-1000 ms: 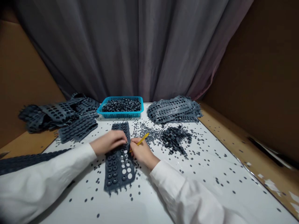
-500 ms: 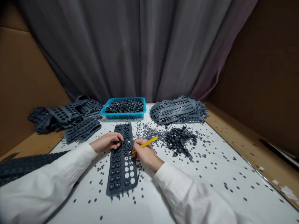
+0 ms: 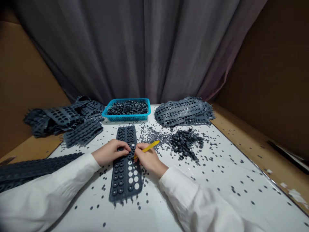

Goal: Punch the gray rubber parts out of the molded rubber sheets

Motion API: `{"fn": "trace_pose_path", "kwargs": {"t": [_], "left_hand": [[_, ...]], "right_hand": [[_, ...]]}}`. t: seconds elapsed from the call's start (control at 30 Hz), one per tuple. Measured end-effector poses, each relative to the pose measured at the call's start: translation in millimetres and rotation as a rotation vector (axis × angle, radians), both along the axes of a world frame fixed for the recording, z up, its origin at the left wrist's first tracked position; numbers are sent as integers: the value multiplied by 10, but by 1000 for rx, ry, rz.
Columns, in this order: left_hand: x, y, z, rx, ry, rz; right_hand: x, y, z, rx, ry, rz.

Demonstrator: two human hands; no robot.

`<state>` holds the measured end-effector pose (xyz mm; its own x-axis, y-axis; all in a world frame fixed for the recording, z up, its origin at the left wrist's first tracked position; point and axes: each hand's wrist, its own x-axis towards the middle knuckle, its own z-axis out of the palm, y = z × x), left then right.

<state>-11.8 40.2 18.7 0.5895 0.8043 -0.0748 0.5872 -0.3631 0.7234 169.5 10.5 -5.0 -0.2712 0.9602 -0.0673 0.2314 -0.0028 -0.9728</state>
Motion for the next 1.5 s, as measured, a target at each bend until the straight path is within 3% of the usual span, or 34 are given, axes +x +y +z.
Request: {"fn": "trace_pose_path", "kwargs": {"t": [0.1,0.27,0.6,0.73,0.83,0.93,1.0,1.13,1.3,1.5], "left_hand": [[14,-12,29,160,144,-133],[77,11,74,273,283,-348],[168,-73,0,432,526,-371],[124,-4,23,366,338,-365],[-10,166,212,319,142,-275],[-190,364,426,309,-12,1],[-278,485,498,259,-35,93],[-323,806,486,306,75,162],[-251,1486,493,469,118,334],[-97,2086,413,525,136,435]], "right_hand": [[-11,1,-5,40,-52,4],[-30,20,-63,17,-105,10],[-36,-8,-19,93,-146,0],[-35,-13,-18,64,-145,1],[-28,-9,-35,49,-140,-5],[-23,-2,-52,31,-147,-4],[-22,3,-63,23,-140,-1],[-26,7,-86,1,-106,-9],[-20,7,-111,-27,-32,-1],[10,47,-150,-74,314,-76]]}}
